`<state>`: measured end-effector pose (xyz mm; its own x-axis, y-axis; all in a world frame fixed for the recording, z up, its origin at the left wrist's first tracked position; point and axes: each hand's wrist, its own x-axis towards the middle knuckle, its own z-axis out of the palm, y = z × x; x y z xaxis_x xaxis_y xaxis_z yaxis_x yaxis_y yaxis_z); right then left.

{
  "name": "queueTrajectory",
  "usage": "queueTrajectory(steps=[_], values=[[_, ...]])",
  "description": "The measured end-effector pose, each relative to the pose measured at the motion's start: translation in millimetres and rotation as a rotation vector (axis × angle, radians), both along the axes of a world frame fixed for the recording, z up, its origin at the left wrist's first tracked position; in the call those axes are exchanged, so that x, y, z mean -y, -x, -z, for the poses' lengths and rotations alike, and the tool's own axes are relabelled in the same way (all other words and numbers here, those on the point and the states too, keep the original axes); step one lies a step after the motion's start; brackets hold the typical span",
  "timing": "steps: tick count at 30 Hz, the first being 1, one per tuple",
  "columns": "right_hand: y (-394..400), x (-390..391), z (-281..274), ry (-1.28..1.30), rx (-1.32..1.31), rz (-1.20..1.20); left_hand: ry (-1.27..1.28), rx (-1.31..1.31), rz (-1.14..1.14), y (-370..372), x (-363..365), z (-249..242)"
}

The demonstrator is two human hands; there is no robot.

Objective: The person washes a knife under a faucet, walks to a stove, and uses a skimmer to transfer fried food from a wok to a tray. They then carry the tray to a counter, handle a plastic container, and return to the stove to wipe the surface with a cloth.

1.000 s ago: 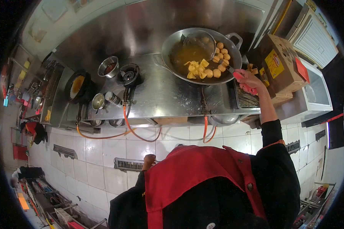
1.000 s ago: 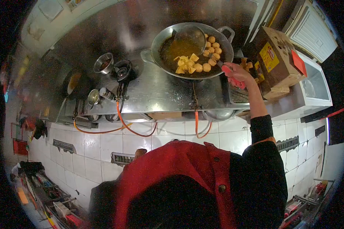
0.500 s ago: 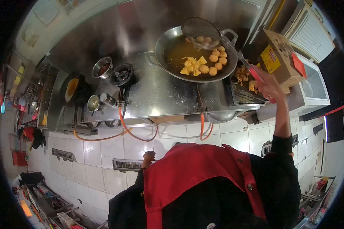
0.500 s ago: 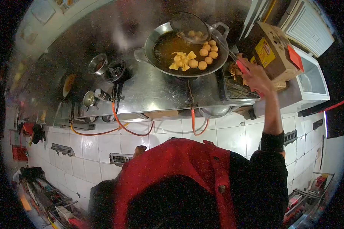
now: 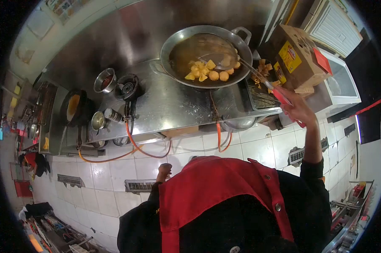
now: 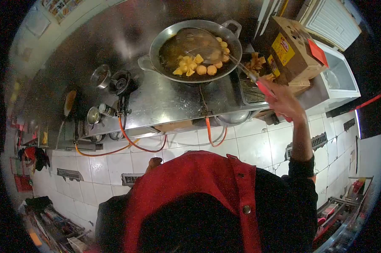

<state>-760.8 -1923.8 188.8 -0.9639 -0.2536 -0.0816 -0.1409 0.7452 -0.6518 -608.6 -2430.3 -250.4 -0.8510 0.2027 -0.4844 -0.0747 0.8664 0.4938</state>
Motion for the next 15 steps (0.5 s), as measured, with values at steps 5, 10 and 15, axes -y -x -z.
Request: queueTrajectory(steps=[5, 10, 15], values=[[2, 24, 4, -0.035, -0.172, -0.046, -0.253, 0.026, -0.293, 6, -11, -16], [-24, 21, -24, -0.069, -0.055, 0.005, -0.095, 0.102, -0.238, -1, -9, -13], [-41, 12, -27, -0.139, -0.056, 0.03, 0.406, 0.056, 0.28, -12, -4, 0]])
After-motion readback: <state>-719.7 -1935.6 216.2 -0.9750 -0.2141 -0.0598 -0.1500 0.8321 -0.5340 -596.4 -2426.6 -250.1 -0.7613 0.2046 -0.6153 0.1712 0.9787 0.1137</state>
